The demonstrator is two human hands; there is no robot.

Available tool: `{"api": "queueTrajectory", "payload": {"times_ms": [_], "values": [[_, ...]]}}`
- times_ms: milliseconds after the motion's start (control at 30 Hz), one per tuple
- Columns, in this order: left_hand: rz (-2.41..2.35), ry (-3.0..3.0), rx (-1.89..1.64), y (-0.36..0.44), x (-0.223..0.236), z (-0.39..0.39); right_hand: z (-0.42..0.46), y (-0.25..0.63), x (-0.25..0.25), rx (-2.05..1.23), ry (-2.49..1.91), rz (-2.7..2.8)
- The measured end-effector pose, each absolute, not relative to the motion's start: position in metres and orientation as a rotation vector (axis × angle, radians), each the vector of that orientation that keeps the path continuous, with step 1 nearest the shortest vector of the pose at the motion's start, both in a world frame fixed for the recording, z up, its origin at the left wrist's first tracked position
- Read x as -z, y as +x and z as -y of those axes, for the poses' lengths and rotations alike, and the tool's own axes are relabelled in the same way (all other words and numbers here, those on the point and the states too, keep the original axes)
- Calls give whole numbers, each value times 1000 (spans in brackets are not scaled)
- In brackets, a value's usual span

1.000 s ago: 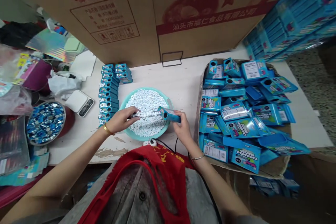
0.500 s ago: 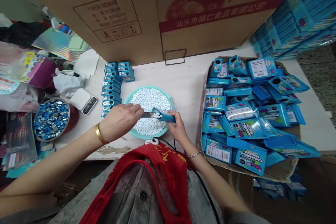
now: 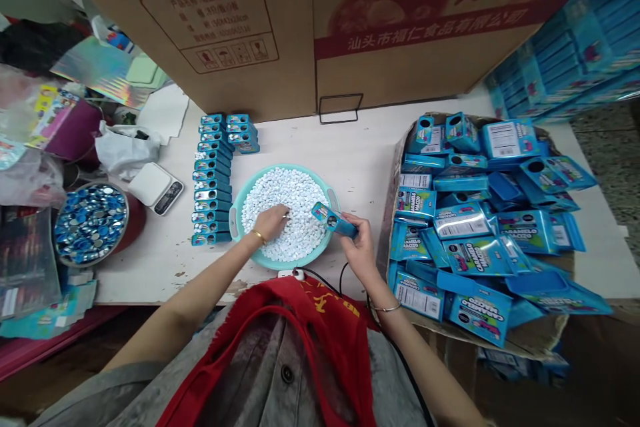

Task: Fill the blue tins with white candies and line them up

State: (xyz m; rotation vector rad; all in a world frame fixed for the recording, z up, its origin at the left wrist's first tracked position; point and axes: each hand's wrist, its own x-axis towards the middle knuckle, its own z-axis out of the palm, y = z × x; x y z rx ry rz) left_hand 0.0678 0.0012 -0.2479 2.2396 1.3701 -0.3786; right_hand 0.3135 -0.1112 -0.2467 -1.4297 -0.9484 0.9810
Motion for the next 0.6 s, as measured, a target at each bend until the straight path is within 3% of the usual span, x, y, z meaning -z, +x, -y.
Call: {"api": "queueTrajectory", "payload": {"times_ms": [267,433,600], "values": [[-1268,2141,191,57,249,7,117,321,251,-945,-1496,833],[-1145,2187,-44,33,200,6,116,320,250,-930,-1493,861],[-1043,2344,-9,37,132,-2,110,309,243,-973,-1433,987]]}}
